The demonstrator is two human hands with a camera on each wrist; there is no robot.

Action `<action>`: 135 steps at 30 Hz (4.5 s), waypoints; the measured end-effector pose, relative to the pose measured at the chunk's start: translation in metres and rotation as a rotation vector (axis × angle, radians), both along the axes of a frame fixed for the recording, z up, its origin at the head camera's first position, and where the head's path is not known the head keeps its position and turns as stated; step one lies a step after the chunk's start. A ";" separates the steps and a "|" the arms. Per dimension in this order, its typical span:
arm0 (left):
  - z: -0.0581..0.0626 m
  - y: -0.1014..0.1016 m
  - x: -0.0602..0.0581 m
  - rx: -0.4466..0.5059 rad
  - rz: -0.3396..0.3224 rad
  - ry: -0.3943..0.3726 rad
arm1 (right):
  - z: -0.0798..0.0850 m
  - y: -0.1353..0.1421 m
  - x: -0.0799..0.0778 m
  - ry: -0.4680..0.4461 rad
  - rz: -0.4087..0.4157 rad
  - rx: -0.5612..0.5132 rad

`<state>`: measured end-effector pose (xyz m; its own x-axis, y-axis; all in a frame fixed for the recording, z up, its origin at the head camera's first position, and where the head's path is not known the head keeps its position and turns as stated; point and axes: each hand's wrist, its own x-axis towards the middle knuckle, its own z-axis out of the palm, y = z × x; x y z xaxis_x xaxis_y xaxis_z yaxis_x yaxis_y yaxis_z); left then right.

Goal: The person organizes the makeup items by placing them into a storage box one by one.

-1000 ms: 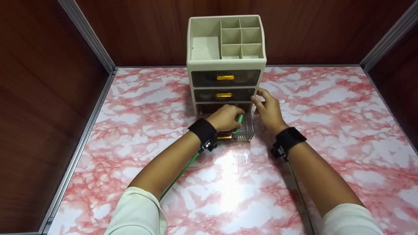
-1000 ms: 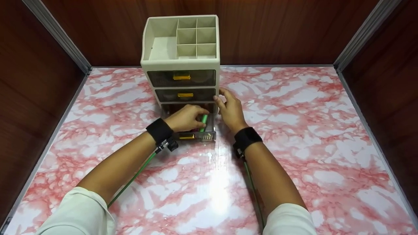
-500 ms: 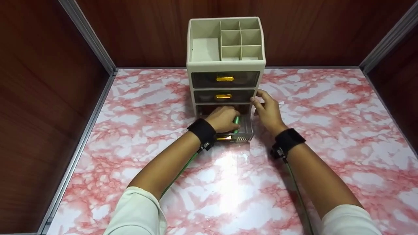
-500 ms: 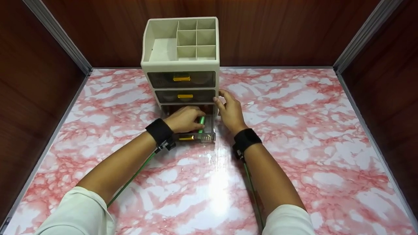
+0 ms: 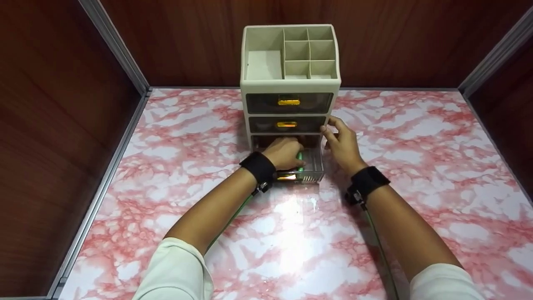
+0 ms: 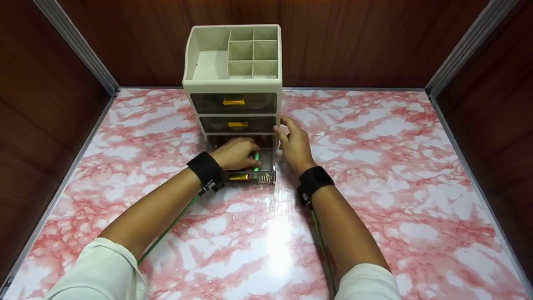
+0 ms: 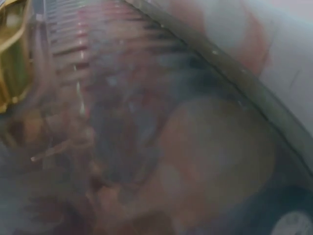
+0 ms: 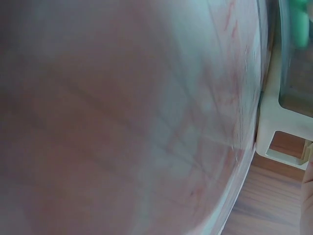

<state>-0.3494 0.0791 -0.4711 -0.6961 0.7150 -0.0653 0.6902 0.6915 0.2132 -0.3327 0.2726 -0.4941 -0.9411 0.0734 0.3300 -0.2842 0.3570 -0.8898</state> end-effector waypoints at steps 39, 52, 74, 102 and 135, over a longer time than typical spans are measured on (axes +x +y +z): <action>0.003 -0.012 0.005 0.094 -0.043 -0.081 | 0.023 -0.010 0.017 0.026 0.022 -0.011; 0.018 -0.043 0.017 0.302 0.017 -0.045 | 0.014 -0.001 0.005 -0.015 0.038 -0.002; 0.009 -0.117 0.035 0.637 0.129 0.014 | 0.032 0.004 0.034 -0.095 0.156 0.101; -0.019 -0.151 0.065 0.466 0.090 0.135 | 0.010 0.017 0.083 -0.024 0.273 0.612; -0.016 -0.141 0.056 0.434 0.090 0.292 | 0.006 0.006 0.072 0.182 0.276 0.762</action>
<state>-0.2934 -0.0620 -0.4866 -0.7010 0.5695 0.4292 0.7055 0.6416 0.3009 -0.2605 0.2789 -0.4881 -0.8194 -0.4578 0.3451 -0.5664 0.7392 -0.3642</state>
